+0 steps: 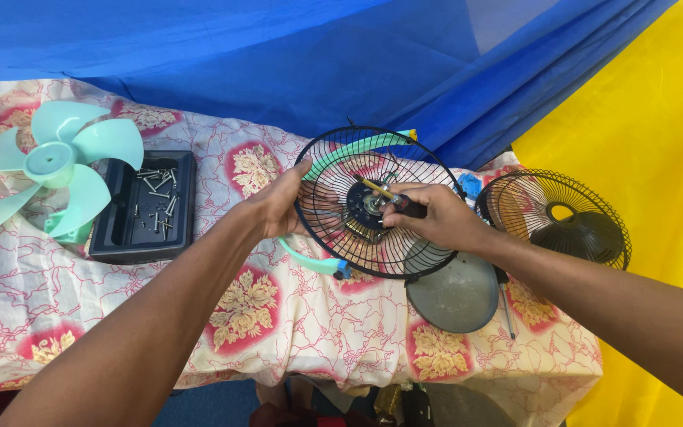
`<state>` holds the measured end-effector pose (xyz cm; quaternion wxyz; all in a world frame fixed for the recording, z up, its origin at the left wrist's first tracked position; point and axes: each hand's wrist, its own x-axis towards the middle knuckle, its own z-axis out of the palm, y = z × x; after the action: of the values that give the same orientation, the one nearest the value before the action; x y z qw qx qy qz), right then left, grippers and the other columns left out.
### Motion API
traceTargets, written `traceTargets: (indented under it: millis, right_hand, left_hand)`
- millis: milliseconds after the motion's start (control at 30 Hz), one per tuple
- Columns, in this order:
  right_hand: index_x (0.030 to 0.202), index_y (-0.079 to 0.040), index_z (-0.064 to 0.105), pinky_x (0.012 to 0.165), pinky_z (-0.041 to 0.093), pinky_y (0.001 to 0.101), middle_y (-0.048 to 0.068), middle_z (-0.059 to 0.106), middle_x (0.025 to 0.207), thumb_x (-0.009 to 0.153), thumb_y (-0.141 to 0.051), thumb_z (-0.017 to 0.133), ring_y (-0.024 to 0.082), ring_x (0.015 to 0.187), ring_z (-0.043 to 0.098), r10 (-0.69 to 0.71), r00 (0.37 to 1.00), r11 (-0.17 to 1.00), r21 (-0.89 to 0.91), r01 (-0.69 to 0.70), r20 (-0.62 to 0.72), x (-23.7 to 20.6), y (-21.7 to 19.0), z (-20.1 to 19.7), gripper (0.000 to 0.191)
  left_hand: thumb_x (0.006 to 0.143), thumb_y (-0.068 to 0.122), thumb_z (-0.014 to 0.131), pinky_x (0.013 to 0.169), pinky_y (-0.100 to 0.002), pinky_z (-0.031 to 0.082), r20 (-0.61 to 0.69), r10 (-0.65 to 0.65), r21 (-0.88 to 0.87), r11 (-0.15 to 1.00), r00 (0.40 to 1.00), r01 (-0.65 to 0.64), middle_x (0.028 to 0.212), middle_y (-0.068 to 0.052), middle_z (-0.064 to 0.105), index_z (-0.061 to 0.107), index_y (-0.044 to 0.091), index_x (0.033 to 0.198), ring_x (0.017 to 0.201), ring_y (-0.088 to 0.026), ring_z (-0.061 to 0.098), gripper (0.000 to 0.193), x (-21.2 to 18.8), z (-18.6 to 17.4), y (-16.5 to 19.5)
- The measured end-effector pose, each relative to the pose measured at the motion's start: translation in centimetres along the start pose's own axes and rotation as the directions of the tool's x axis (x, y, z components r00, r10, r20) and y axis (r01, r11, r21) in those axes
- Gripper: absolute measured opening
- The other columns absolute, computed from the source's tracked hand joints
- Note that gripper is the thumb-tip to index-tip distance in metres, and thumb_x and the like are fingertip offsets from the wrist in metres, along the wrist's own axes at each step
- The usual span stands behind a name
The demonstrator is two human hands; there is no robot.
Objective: The person reassembles an electric fan on a cloth-covered surface. They hold the front guard against the motor hub and use a screwdriver to drive screws from a parts tray, tightening the guard to the fan motor while other disassembled fan parts lie nearby.
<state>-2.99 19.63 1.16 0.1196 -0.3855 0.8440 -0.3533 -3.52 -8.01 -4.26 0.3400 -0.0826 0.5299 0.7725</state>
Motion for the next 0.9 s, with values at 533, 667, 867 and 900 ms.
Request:
traceTargets:
  millis: [533,667,867,900]
  right_hand:
    - [0.097,0.002,0.067,0.078,0.052,0.0334,0.01,0.067,0.093,0.092,-0.011,0.073,0.02,0.087,0.069,-0.077,0.994,0.977,-0.206,0.059,-0.079,0.0,-1.9,0.8,0.015]
    - [0.097,0.001,0.067,0.076,0.052,0.0338,0.009,0.069,0.092,0.092,-0.013,0.074,0.018,0.084,0.069,-0.006,0.995,0.983,-0.183,-0.011,-0.095,0.1,-1.8,1.1,0.016]
    - [0.094,-0.002,0.071,0.075,0.054,0.032,0.006,0.071,0.083,0.087,-0.017,0.079,0.014,0.079,0.069,0.118,0.993,0.989,-0.084,-0.12,-0.03,0.6,-0.9,0.3,0.018]
    - [0.093,-0.002,0.071,0.075,0.054,0.0322,0.005,0.071,0.084,0.085,-0.017,0.079,0.014,0.079,0.069,0.072,0.997,0.991,-0.115,-0.073,-0.008,0.7,-0.7,0.1,0.019]
  left_hand:
    - [0.107,0.054,0.019,0.094,-0.04,0.062,0.009,0.027,-0.103,0.994,1.0,-0.026,0.095,-0.013,0.075,0.065,0.0,0.103,0.092,-0.02,0.073,0.071,0.5,-0.1,-0.5]
    - [0.107,0.052,0.019,0.093,-0.039,0.062,0.005,0.038,-0.08,0.996,0.999,-0.037,0.095,-0.013,0.075,0.066,0.0,0.105,0.092,-0.02,0.073,0.07,0.5,-0.3,-0.4]
    - [0.108,0.047,0.022,0.092,-0.041,0.062,0.001,0.067,-0.098,0.993,0.998,-0.066,0.095,-0.013,0.073,0.062,0.0,0.106,0.092,-0.021,0.073,0.062,0.6,-0.1,-0.6]
    - [0.108,0.046,0.022,0.091,-0.041,0.062,0.013,0.074,-0.095,0.993,0.997,-0.072,0.094,-0.013,0.072,0.063,0.0,0.106,0.091,-0.021,0.073,0.061,0.7,0.1,-0.5]
